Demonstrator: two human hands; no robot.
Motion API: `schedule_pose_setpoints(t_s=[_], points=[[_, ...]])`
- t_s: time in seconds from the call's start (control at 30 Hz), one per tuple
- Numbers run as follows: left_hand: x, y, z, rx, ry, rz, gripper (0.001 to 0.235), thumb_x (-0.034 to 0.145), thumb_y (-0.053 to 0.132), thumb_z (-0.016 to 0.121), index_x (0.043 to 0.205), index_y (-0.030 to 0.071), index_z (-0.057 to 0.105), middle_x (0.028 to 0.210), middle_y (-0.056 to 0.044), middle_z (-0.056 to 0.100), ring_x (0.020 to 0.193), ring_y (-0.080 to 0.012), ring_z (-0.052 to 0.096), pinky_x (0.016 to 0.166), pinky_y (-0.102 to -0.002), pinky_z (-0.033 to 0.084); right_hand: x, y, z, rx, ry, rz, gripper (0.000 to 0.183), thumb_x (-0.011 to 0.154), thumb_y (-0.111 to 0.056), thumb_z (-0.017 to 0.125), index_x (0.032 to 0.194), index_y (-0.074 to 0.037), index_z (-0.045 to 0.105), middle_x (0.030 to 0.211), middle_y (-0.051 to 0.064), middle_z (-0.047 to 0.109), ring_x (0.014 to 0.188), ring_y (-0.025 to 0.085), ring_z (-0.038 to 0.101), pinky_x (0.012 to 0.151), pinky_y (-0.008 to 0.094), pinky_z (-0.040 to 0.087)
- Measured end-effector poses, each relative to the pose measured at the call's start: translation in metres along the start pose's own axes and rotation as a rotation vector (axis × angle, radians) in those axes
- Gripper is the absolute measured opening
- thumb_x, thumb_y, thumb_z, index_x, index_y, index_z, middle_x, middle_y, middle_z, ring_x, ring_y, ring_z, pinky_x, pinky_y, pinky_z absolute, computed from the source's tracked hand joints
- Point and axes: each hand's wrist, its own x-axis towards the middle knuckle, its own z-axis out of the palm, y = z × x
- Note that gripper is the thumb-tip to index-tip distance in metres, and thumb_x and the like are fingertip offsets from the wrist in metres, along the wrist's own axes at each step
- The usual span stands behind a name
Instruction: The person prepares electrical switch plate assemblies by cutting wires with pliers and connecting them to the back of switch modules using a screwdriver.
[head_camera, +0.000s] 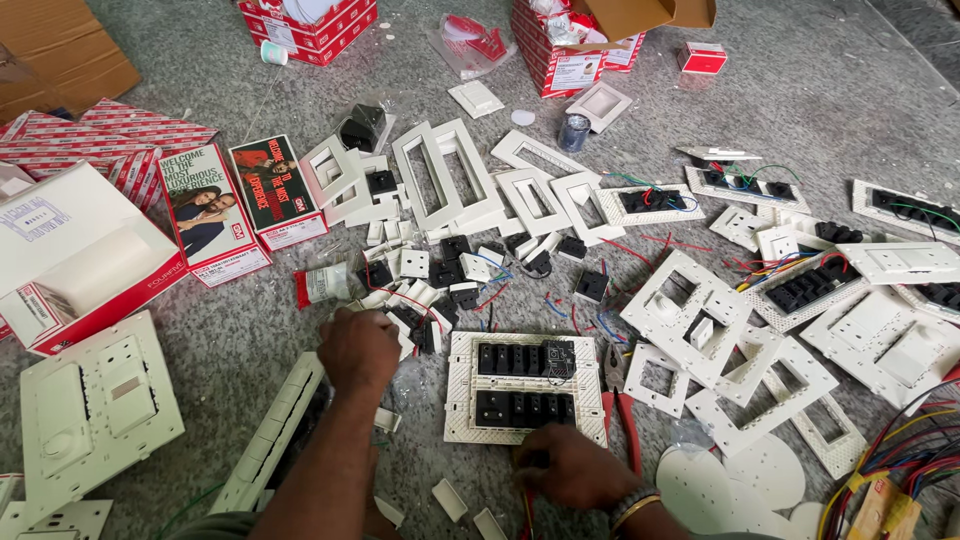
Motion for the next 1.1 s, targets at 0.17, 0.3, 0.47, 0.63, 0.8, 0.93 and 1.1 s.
schedule_pose_setpoints(t_s=[0.17, 0.3, 0.47, 0.63, 0.8, 0.93, 1.1], points=[[-0.002, 0.017, 0.009, 0.081, -0.067, 0.153, 0.023, 0.090, 0.033, 0.075, 0.108, 0.018, 0.075, 0.121, -0.007, 0.064, 0.121, -0.0320, 0.055, 0.099, -0.055, 0.045, -0.002, 0.025, -0.038, -0.042, 0.454, 0.549, 0.026, 0.082, -0.031, 0.077, 0.096, -0.008, 0.077, 0.099, 0.015, 0.079, 0.093, 0.029, 0.077, 0.087, 0.038, 0.059], [-0.019, 0.023, 0.008, 0.188, -0.012, 0.265, 0.047, 0.081, 0.038, 0.082, 0.117, 0.011, 0.069, 0.131, -0.009, 0.056, 0.126, -0.0322, 0.046, 0.099, -0.053, 0.039, -0.006, 0.025, -0.036, 0.006, 0.486, 0.637, 0.048, 0.071, -0.022, 0.084, 0.113, -0.009, 0.067, 0.109, 0.014, 0.077, 0.103, 0.033, 0.074, 0.094, 0.043, 0.056], [-0.032, 0.024, 0.001, 0.238, -0.114, 0.271, 0.036, 0.082, 0.034, 0.081, 0.113, 0.017, 0.073, 0.139, -0.007, 0.048, 0.135, -0.0300, 0.034, 0.104, -0.054, 0.031, -0.003, 0.018, -0.031, -0.117, 0.509, 0.672, 0.057, 0.077, -0.024, 0.085, 0.127, -0.012, 0.061, 0.121, 0.018, 0.063, 0.116, 0.038, 0.064, 0.101, 0.043, 0.052], [-0.026, 0.025, 0.005, 0.169, -0.073, 0.334, 0.015, 0.084, 0.023, 0.078, 0.098, 0.020, 0.079, 0.132, -0.008, 0.056, 0.132, -0.0279, 0.041, 0.104, -0.053, 0.031, -0.008, -0.002, -0.039, -0.105, 0.518, 0.710, 0.063, 0.079, -0.024, 0.083, 0.136, -0.018, 0.057, 0.126, 0.016, 0.060, 0.116, 0.037, 0.064, 0.101, 0.045, 0.052], [-0.016, 0.043, 0.011, -0.571, -0.388, 0.587, 0.006, 0.090, 0.010, 0.072, 0.084, 0.010, 0.069, 0.086, -0.004, 0.074, 0.081, -0.0170, 0.074, 0.076, -0.040, 0.061, -0.009, -0.003, -0.040, -0.206, 0.610, 0.712, 0.057, 0.077, -0.024, 0.085, 0.130, -0.018, 0.065, 0.121, 0.017, 0.060, 0.112, 0.037, 0.063, 0.097, 0.046, 0.052], [-0.033, 0.057, 0.011, -0.565, -0.570, 0.744, 0.012, 0.090, 0.004, 0.070, 0.079, 0.008, 0.067, 0.087, -0.004, 0.076, 0.082, -0.0121, 0.075, 0.073, -0.032, 0.062, -0.004, 0.013, -0.041, -0.159, 0.844, 0.422, 0.044, 0.075, -0.021, 0.084, 0.116, -0.009, 0.074, 0.109, 0.019, 0.068, 0.096, 0.035, 0.070, 0.090, 0.043, 0.057], [-0.040, 0.057, 0.018, -0.271, -0.672, 0.728, 0.019, 0.083, -0.012, 0.062, 0.078, 0.007, 0.063, 0.086, -0.007, 0.075, 0.080, -0.0165, 0.072, 0.072, -0.037, 0.058, 0.000, 0.017, -0.034, 0.147, 0.630, 0.367, 0.040, 0.077, -0.024, 0.078, 0.115, -0.009, 0.075, 0.098, 0.014, 0.080, 0.089, 0.029, 0.079, 0.082, 0.039, 0.062]])
